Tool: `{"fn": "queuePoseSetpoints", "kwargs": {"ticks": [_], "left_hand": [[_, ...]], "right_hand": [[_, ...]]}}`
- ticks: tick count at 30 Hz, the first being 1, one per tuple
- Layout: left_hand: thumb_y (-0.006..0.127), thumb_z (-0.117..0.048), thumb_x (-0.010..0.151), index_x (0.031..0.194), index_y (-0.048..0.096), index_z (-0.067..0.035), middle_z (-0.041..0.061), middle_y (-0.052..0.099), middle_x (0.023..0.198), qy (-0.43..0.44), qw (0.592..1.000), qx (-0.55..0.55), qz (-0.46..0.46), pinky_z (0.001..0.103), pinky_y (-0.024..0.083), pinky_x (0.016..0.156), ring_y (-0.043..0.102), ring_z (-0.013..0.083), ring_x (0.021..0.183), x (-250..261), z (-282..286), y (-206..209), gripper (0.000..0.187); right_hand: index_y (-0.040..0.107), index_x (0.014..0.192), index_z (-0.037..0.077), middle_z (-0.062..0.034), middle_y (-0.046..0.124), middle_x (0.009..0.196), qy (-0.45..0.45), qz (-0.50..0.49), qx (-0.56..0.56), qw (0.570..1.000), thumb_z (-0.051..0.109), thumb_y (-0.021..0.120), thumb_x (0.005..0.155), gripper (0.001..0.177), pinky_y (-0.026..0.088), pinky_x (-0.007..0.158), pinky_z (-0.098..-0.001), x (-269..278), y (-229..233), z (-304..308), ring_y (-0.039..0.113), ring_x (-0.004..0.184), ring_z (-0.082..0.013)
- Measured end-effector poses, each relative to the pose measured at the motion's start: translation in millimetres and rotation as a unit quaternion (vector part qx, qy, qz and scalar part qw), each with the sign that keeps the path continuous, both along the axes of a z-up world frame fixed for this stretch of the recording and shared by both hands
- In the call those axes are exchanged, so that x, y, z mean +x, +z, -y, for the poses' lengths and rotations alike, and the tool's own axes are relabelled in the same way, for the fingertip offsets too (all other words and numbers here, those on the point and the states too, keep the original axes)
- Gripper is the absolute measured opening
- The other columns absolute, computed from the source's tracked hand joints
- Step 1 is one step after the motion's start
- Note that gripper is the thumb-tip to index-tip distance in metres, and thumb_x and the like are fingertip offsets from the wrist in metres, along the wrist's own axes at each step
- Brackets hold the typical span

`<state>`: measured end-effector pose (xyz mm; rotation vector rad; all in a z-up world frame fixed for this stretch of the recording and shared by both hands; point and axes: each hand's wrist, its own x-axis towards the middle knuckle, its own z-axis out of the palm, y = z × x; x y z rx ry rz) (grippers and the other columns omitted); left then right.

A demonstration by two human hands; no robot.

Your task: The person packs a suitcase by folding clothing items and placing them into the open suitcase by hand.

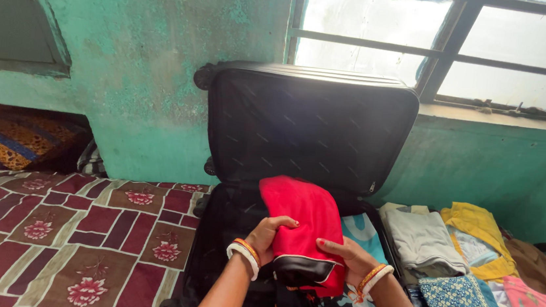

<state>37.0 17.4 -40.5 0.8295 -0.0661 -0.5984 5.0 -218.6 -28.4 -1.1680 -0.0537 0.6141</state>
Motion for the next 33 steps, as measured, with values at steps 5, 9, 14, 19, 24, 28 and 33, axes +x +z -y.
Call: {"fn": "queuePoseSetpoints", "kwargs": {"ticks": [5,9,14,19,24,28,33], "left_hand": [[0.071,-0.008,0.082,0.09,0.075,-0.003,0.008,0.075,0.09,0.022,0.998,0.033,0.051,0.035,0.059,0.083,0.071,0.0192,0.086,0.8,-6.8,-7.1,0.01],[0.074,-0.013,0.084,0.093,0.076,-0.005,0.006,0.075,0.091,-0.006,0.993,0.077,0.094,0.036,0.057,0.082,0.07,0.0171,0.086,-6.6,-13.0,3.4,0.012],[0.077,-0.017,0.082,0.091,0.076,-0.007,0.003,0.076,0.09,-0.037,0.993,0.088,0.067,0.044,0.06,0.084,0.073,0.0168,0.087,-17.8,-9.5,9.8,0.013],[0.078,-0.009,0.08,0.091,0.076,-0.007,0.005,0.076,0.092,-0.029,0.992,0.08,0.091,0.041,0.059,0.084,0.073,0.0171,0.088,-11.2,-4.6,-7.5,0.011],[0.079,-0.004,0.081,0.09,0.075,0.0,0.01,0.075,0.088,-0.01,0.991,0.085,0.105,0.04,0.06,0.079,0.072,0.0201,0.082,-10.4,-1.1,-9.0,0.011],[0.074,0.0,0.076,0.092,0.076,-0.007,0.005,0.077,0.087,0.002,0.993,0.086,0.079,0.038,0.06,0.081,0.074,0.0164,0.084,-21.6,5.1,4.2,0.018],[0.078,0.0,0.081,0.093,0.075,0.0,0.012,0.076,0.091,-0.001,0.993,0.075,0.086,0.037,0.06,0.083,0.074,0.0203,0.086,-14.9,2.5,-9.3,0.013]], "right_hand": [[0.063,0.124,0.002,-0.0111,0.076,0.106,-0.052,0.028,-0.036,0.998,0.004,0.079,0.081,0.045,0.061,0.084,-0.0368,5.6,-14.8,4.6,0.075,0.091,-0.0186],[0.061,0.132,0.004,-0.0108,0.077,0.107,-0.107,0.046,-0.03,0.993,-0.009,0.074,0.075,0.06,0.061,0.083,-0.0353,3.6,-13.6,7.8,0.075,0.09,-0.0183],[0.057,0.138,0.01,-0.0103,0.077,0.108,-0.141,0.075,-0.031,0.987,-0.011,0.07,0.073,0.07,0.061,0.083,-0.0345,3.9,-17.0,14.5,0.075,0.09,-0.0174],[0.056,0.139,0.004,-0.011,0.075,0.111,-0.145,0.106,-0.014,0.984,-0.004,0.071,0.08,0.061,0.061,0.085,-0.0364,4.2,-25.3,18.9,0.074,0.093,-0.0174],[0.058,0.133,0.012,0.0021,0.073,0.117,-0.141,-0.033,-0.156,0.977,0.042,0.069,0.089,0.054,0.061,0.079,-0.0472,-10.0,-11.5,15.3,0.074,0.098,-0.012],[0.062,0.127,0.001,-0.0097,0.076,0.11,-0.098,0.014,-0.061,0.993,0.039,0.073,0.085,0.058,0.064,0.08,-0.0377,-13.2,-15.7,10.6,0.076,0.091,-0.0182],[0.063,0.123,-0.001,-0.008,0.074,0.103,-0.129,0.058,-0.033,0.989,0.018,0.079,0.087,0.044,0.062,0.078,-0.0349,-2.4,-37.5,16.7,0.072,0.089,-0.0163]]}}
